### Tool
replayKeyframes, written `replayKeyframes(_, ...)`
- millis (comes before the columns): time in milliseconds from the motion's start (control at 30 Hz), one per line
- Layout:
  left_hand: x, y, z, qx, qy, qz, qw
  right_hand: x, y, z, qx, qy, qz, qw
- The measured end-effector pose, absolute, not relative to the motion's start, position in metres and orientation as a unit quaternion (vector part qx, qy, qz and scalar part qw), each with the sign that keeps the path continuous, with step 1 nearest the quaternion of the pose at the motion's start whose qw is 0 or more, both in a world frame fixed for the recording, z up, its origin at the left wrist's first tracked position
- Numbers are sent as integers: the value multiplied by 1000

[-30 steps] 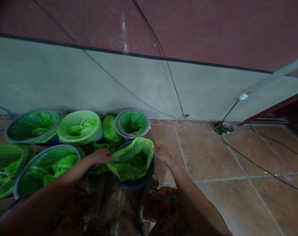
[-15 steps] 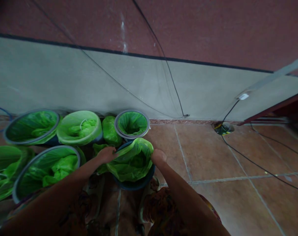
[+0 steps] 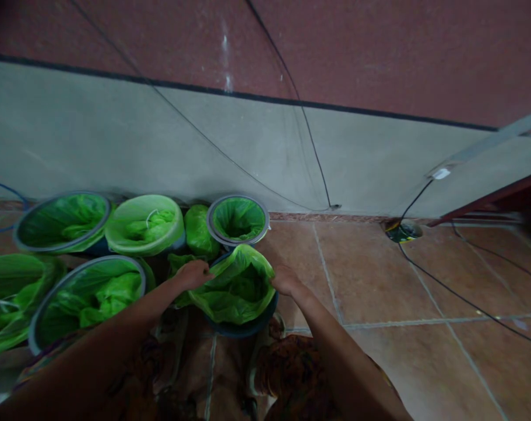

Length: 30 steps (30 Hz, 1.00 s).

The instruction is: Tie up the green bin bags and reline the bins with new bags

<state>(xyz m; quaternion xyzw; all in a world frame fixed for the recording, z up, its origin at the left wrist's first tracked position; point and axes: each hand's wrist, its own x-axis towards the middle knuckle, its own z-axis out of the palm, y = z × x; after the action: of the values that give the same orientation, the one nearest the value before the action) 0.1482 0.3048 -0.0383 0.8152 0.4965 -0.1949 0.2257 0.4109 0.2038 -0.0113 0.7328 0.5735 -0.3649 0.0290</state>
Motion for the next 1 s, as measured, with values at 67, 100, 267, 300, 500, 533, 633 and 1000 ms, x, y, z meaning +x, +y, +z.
replayKeyframes(67, 149, 303, -39, 815, 497, -197, 223, 411, 203, -11, 729, 564, -389, 8)
replayKeyframes(100, 149, 303, -38, 814, 498, -200, 222, 411, 203, -11, 725, 555, -408, -7)
replayKeyframes(267, 148, 309, -24, 813, 491, -195, 246, 415, 199, 1, 614, 466, -609, -187)
replayKeyframes(300, 147, 310, -20, 812, 486, -191, 261, 415, 199, 6, 579, 446, -642, -232)
replayKeyframes(500, 136, 323, -2, 776, 471, -196, 370, 429, 206, 13, 584, 392, -614, -359)
replayKeyframes(533, 134, 326, -1, 768, 487, -194, 369, 433, 208, 9, 619, 409, -576, -344)
replayKeyframes(633, 129, 330, -4, 748, 557, -192, 306, 445, 212, -9, 741, 487, -399, -235)
replayKeyframes(1000, 127, 316, -27, 733, 590, -215, 261, 455, 203, -39, 804, 528, -272, -42)
